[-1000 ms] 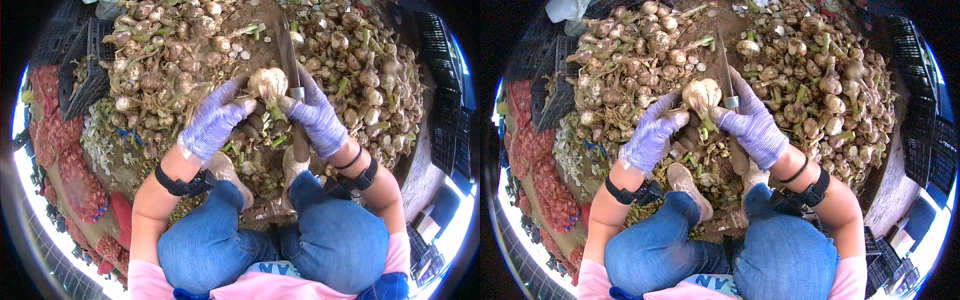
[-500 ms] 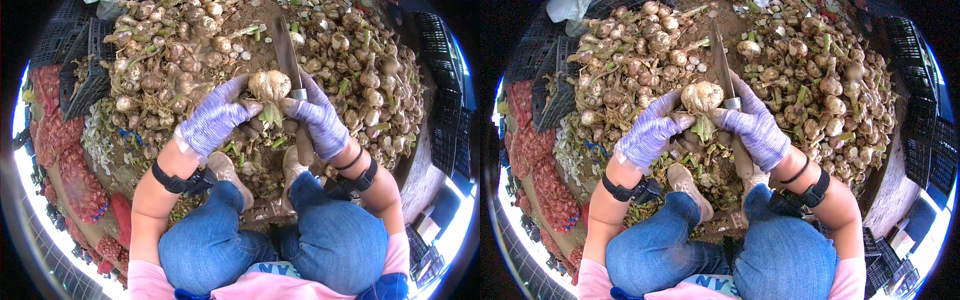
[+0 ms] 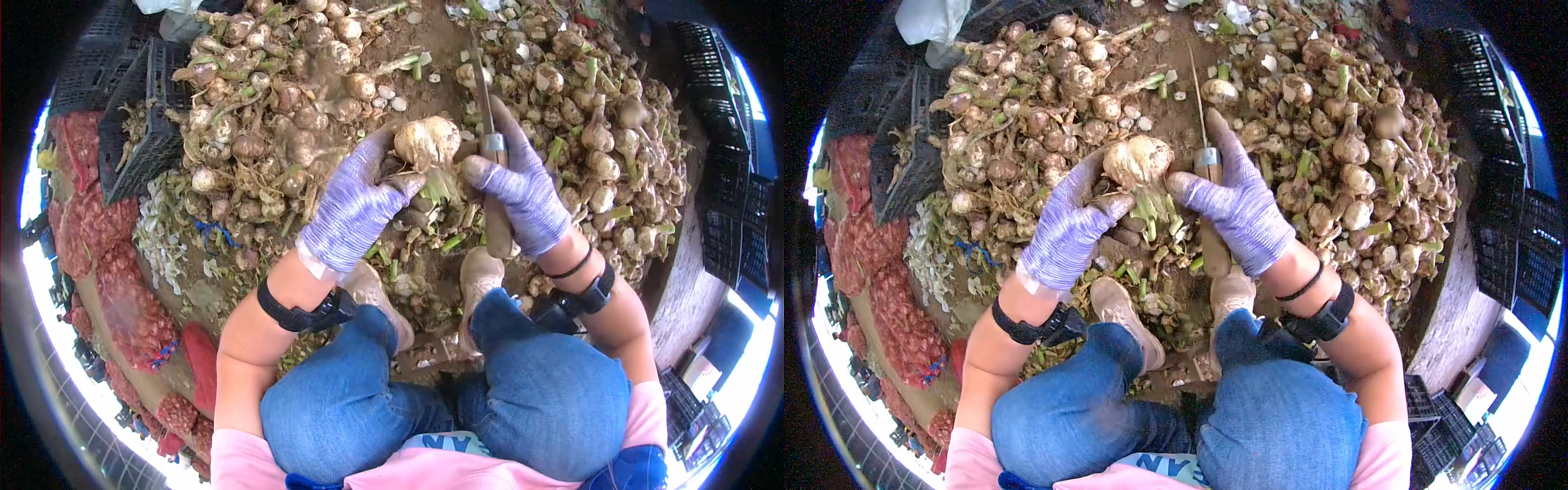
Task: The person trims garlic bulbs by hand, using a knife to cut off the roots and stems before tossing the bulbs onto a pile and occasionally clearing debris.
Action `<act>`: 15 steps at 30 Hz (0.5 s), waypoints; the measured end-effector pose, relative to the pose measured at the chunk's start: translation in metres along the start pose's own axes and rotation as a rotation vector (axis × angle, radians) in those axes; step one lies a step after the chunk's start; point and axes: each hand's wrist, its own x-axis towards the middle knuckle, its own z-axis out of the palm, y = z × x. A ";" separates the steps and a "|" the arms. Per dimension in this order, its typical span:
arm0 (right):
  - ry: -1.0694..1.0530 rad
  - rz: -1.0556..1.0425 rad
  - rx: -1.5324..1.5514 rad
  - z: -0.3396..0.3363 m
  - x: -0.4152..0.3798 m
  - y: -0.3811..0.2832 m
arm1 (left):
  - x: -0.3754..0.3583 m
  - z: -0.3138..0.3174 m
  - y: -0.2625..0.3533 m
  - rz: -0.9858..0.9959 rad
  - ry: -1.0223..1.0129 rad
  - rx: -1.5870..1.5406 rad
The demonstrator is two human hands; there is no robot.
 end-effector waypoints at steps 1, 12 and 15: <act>-0.005 0.008 0.018 0.001 0.001 0.003 | 0.001 0.000 0.002 0.013 0.017 0.006; -0.038 0.102 -0.092 -0.012 0.000 0.019 | -0.023 -0.140 0.093 0.848 0.533 -0.175; -0.019 0.104 -0.112 -0.007 -0.001 0.020 | -0.057 -0.174 0.113 0.765 0.778 -0.305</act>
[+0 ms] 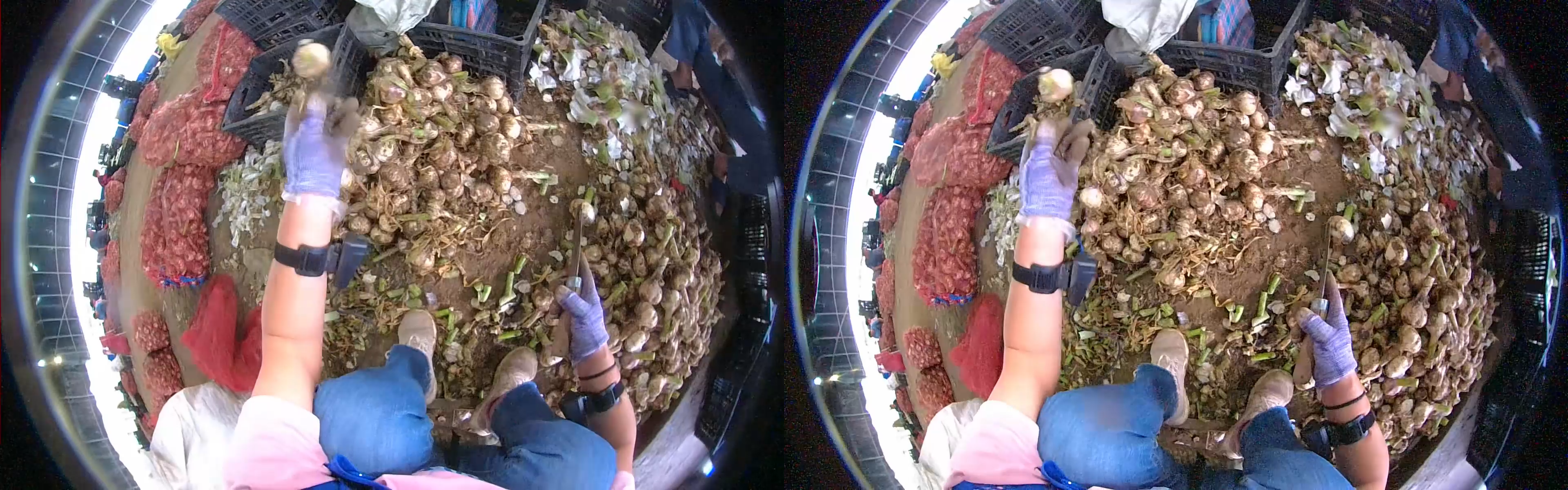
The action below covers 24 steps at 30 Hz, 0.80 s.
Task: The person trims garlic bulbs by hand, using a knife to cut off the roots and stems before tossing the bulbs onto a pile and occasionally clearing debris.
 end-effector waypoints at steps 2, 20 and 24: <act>-0.051 -0.002 0.019 -0.006 0.006 0.005 | -0.015 -0.014 -0.024 0.021 -0.045 0.066; 0.082 0.204 -0.094 -0.026 0.013 0.024 | 0.058 -0.035 -0.149 0.066 -0.269 1.491; 0.034 0.173 -0.098 -0.020 0.011 0.018 | 0.017 -0.044 -0.148 0.442 -0.460 1.782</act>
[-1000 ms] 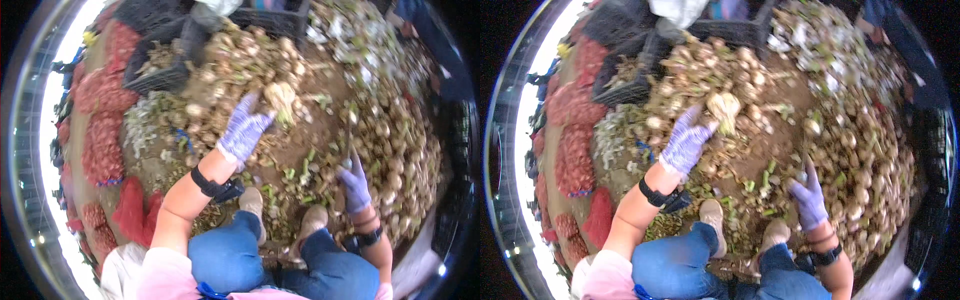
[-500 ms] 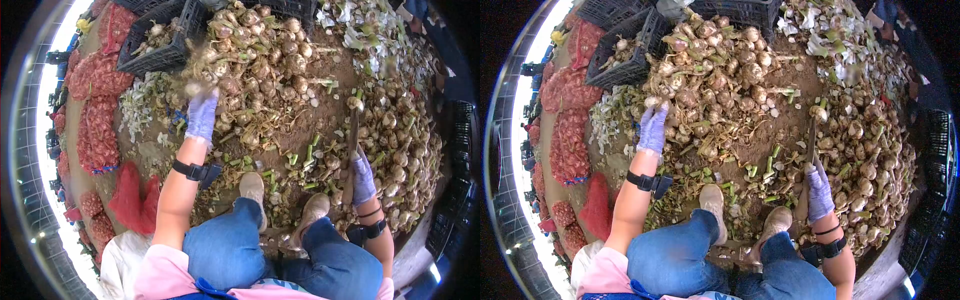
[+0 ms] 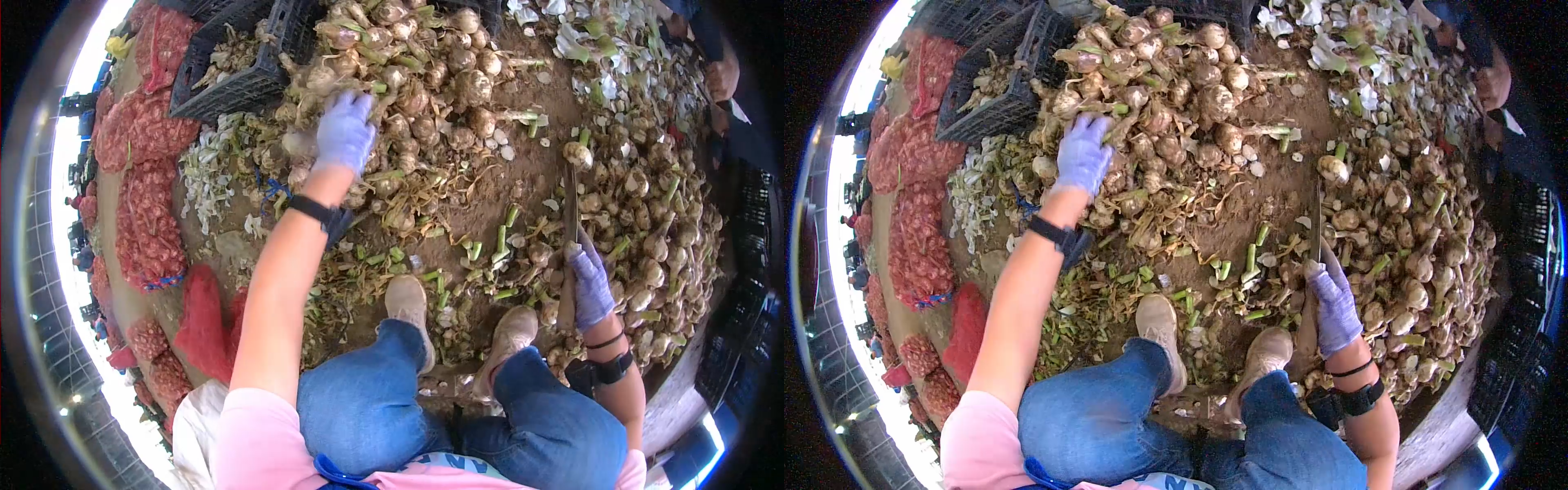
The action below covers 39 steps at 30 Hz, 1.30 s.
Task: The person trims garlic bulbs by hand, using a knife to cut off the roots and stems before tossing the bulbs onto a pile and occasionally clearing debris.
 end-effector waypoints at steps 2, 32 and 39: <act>0.004 0.024 0.047 0.000 -0.001 0.004 | -0.026 0.000 0.011 -0.028 0.085 -0.280; 0.018 0.023 0.034 -0.016 0.001 0.016 | 0.005 -0.003 0.058 -0.302 -0.289 -1.260; 0.011 -0.034 -0.017 -0.013 0.002 0.019 | -0.037 -0.031 0.051 -0.306 -0.187 -1.789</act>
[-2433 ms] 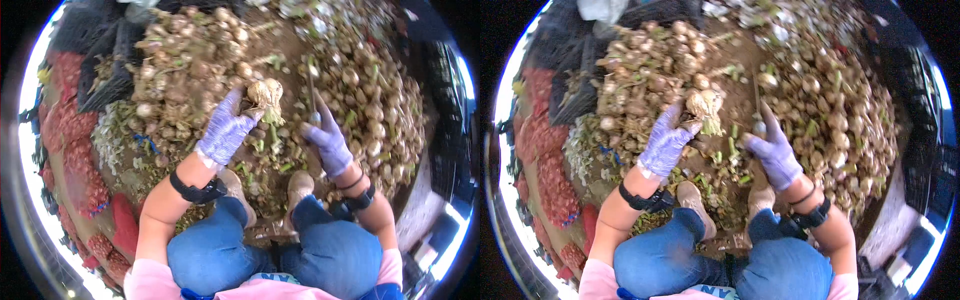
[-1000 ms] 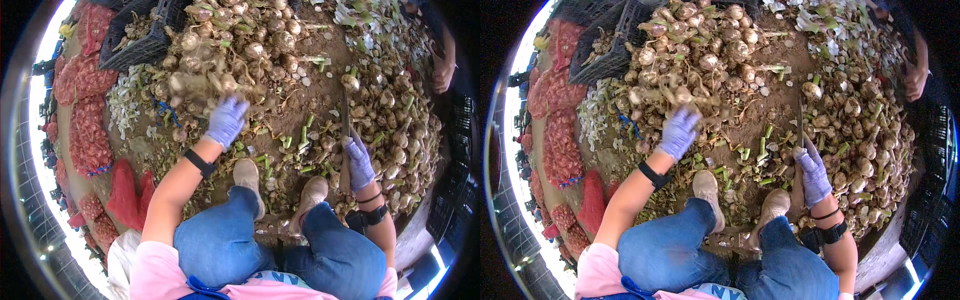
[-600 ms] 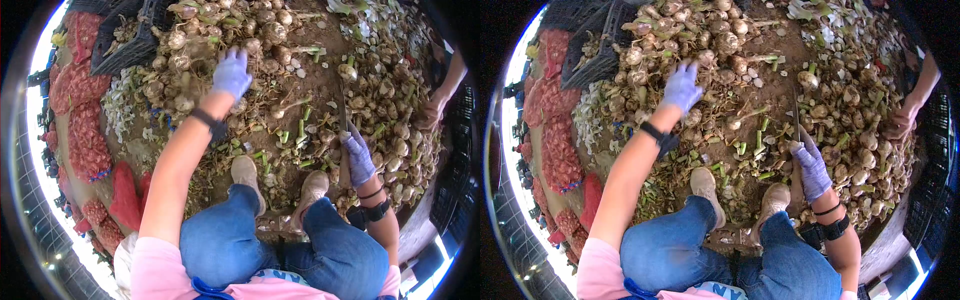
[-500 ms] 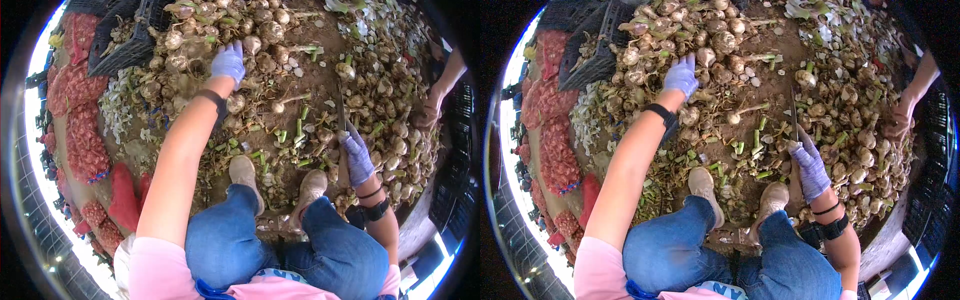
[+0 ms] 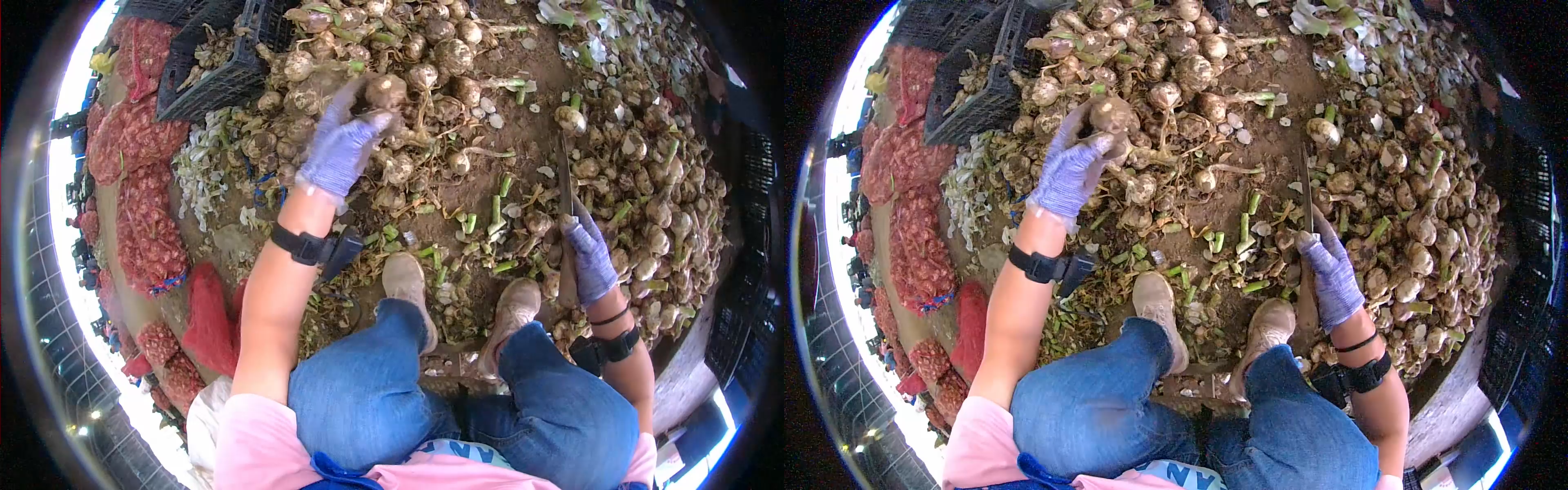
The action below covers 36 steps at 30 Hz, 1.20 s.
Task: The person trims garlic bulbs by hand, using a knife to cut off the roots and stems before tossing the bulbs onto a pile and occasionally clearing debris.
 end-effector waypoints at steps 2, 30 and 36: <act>-0.004 0.013 0.001 -0.002 -0.002 -0.003 | 0.004 -0.003 0.016 0.050 0.071 -0.023; -0.217 0.005 0.061 0.047 0.002 -0.035 | -0.052 0.070 -0.040 0.322 -0.423 0.960; -0.389 0.017 0.189 0.056 0.001 -0.037 | -0.082 0.084 -0.037 0.278 -0.434 0.662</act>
